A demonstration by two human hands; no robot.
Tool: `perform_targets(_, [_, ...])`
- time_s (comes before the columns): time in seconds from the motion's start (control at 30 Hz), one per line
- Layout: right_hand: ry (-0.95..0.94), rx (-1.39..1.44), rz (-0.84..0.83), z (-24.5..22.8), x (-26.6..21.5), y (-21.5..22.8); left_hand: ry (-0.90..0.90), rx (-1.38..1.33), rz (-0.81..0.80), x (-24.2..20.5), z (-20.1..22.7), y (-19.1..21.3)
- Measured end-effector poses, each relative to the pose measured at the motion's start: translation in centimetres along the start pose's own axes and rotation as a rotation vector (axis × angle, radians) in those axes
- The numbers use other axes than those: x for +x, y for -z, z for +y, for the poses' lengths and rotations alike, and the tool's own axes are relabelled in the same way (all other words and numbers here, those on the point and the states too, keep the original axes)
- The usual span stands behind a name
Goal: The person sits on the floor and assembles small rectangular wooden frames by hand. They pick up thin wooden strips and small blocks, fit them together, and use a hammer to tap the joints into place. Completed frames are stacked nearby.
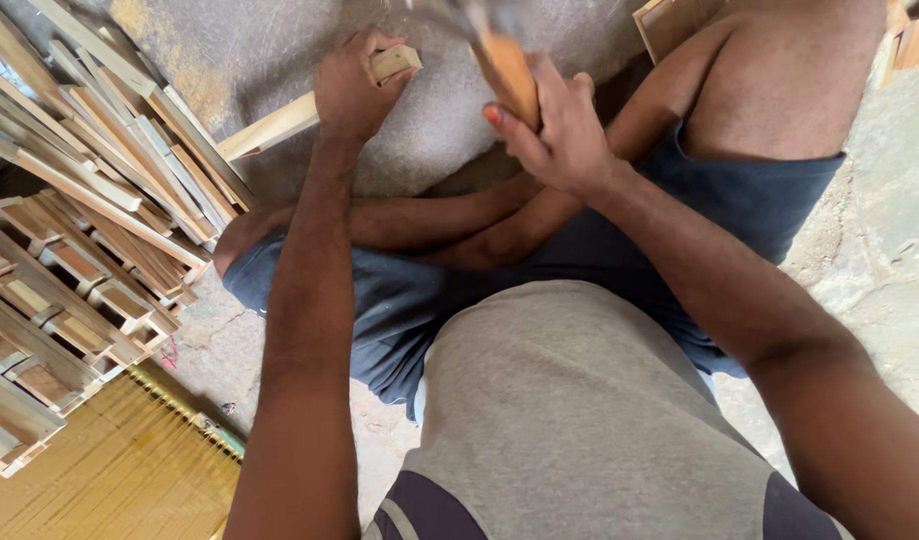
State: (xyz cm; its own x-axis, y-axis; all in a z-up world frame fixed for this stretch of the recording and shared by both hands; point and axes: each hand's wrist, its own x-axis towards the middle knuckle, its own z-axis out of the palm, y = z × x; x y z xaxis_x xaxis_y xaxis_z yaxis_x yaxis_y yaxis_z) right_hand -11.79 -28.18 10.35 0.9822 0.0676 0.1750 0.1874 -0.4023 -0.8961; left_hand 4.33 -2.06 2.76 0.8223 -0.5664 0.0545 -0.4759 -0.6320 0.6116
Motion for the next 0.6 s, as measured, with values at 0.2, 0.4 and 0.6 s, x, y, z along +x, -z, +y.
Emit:
perform_targets(0.2, [-0.090,-0.449,-0.259,-1.6,3.5,-0.2,0.019,0.030,0.052,-0.2,-0.1,0.0])
perform_targets(0.4, [0.040,-0.168,-0.069,-2.8,2.7,1.2,0.082,0.092,-0.043,0.0,-1.4,-1.1])
perform_targets(0.6, [0.027,-0.231,-0.189,-1.1,2.8,0.2,0.010,-0.041,0.058,-0.8,-2.7,-1.2])
